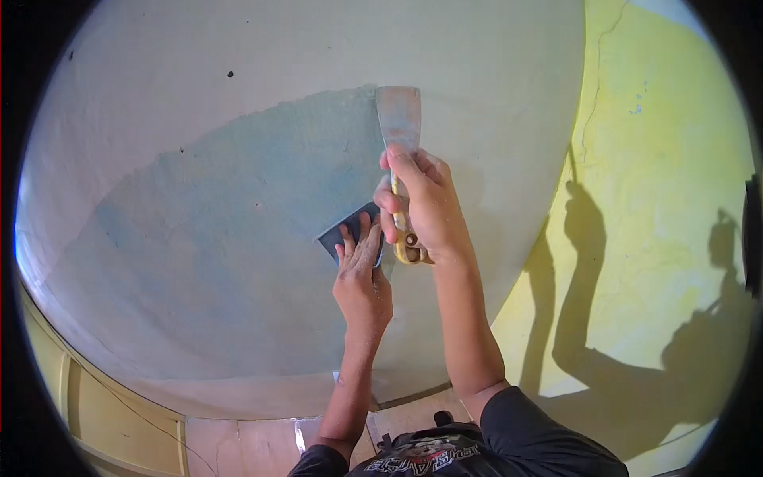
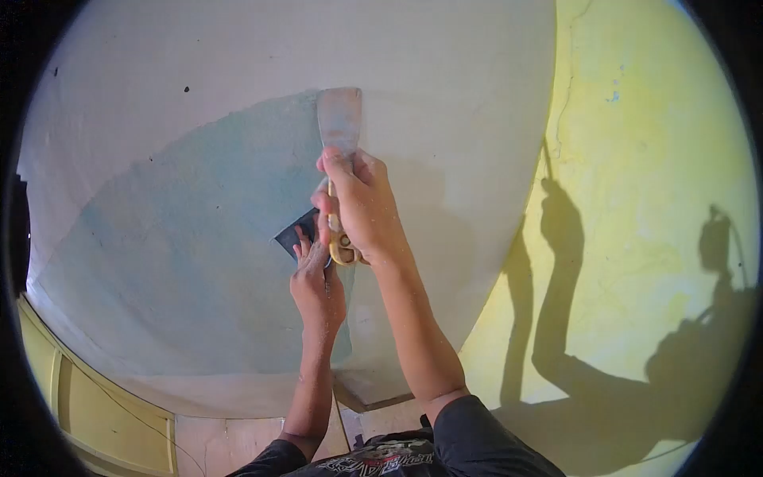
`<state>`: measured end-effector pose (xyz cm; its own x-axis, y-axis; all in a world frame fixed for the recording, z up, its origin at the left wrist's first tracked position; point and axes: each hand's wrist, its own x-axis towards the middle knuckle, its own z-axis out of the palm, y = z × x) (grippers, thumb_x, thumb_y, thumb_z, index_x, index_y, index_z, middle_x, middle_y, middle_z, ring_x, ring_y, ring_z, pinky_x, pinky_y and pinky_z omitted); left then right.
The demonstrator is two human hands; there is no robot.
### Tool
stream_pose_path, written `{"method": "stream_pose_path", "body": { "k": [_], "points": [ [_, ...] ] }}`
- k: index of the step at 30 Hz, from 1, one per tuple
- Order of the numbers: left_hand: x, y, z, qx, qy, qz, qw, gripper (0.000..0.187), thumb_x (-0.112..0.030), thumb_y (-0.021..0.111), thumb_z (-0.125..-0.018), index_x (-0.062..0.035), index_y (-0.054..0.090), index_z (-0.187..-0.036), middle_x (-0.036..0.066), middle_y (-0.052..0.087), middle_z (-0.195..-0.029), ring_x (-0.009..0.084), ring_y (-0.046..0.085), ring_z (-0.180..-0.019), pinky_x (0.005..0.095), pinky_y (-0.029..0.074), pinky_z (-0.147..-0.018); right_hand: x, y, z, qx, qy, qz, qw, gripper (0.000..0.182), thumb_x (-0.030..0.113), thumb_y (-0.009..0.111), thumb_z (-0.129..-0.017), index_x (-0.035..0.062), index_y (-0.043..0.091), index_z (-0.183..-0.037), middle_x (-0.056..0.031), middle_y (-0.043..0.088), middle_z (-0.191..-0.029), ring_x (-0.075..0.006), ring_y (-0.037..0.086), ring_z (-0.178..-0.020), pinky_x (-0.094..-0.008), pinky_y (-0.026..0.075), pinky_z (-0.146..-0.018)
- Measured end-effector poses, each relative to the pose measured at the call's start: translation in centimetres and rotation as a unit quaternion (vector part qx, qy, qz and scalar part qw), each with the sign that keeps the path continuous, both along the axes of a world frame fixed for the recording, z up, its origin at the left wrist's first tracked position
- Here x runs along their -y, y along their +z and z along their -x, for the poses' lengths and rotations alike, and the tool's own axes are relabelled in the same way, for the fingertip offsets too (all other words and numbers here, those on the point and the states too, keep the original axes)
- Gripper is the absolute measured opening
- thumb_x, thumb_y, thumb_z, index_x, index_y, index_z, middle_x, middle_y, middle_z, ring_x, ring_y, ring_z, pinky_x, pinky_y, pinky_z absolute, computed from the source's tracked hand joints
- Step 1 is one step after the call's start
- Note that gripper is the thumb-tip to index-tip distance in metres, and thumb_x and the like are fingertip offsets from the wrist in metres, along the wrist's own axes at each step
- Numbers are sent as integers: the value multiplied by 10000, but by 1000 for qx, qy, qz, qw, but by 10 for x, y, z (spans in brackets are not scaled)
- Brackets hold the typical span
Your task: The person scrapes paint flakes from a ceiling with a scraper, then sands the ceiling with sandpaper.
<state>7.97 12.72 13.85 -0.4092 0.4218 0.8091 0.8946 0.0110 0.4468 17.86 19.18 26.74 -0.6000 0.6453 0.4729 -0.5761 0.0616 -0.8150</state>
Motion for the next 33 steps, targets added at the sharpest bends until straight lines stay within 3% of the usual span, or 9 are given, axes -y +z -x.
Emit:
{"method": "stream_pose_path", "body": {
  "k": [21,24,27,29,30,32,33],
  "points": [
    [-1,0,2,4,-6,-5,1000,647,150,446,-840,-106,616,-1410,152,566,-1474,456,400,-1437,567,337,-1176,0,5,4,0,18,-1,1000,312,371,562,-1036,64,541,-983,-39,516,-608,-160,511,-392,-301,385,-421],
    [-1,-10,10,2,-22,30,999,580,118,480,-861,-62,613,-1397,183,577,-1453,451,407,-1436,572,330,-1179,9,1,7,-3,36,3,999,337,357,567,-1021,24,525,-995,-48,519,-620,-163,507,-399,-306,404,-446],
    [-2,-23,10,55,-62,-35,996,340,-53,603,-897,0,664,-1227,203,667,-1282,409,569,-1278,523,379,-1151,12,-34,6,82,101,-37,991,317,322,575,-1031,11,528,-998,-54,519,-619,-155,506,-406,-283,400,-444],
    [0,-15,15,-64,-35,-43,996,322,-153,676,-890,-1,686,-1173,191,699,-1234,402,579,-1318,523,376,-1157,13,-47,-16,93,151,-19,984,308,309,582,-1038,9,529,-997,-54,515,-612,-147,510,-412,-274,394,-422],
    [1,-16,21,-65,-23,5,998,350,-103,620,-929,-21,673,-1265,188,660,-1350,422,458,-1425,546,337,-1181,11,-58,-20,85,129,-5,988,304,312,588,-1041,18,529,-990,-51,510,-607,-139,507,-413,-270,386,-398],
    [13,-4,5,-8,-34,10,999,668,133,466,-813,-114,614,-1416,154,541,-1503,448,380,-1460,557,300,-1205,3,-69,-46,71,95,17,993,307,328,600,-1044,38,530,-974,-44,497,-595,-126,486,-404,-270,374,-354],
    [13,-3,3,8,-30,7,1000,698,153,449,-798,-114,611,-1423,156,538,-1505,445,384,-1460,556,302,-1204,-8,-74,-56,75,77,31,994,312,342,604,-1043,49,531,-964,-40,490,-588,-121,468,-395,-274,369,-335]
  ]
}}
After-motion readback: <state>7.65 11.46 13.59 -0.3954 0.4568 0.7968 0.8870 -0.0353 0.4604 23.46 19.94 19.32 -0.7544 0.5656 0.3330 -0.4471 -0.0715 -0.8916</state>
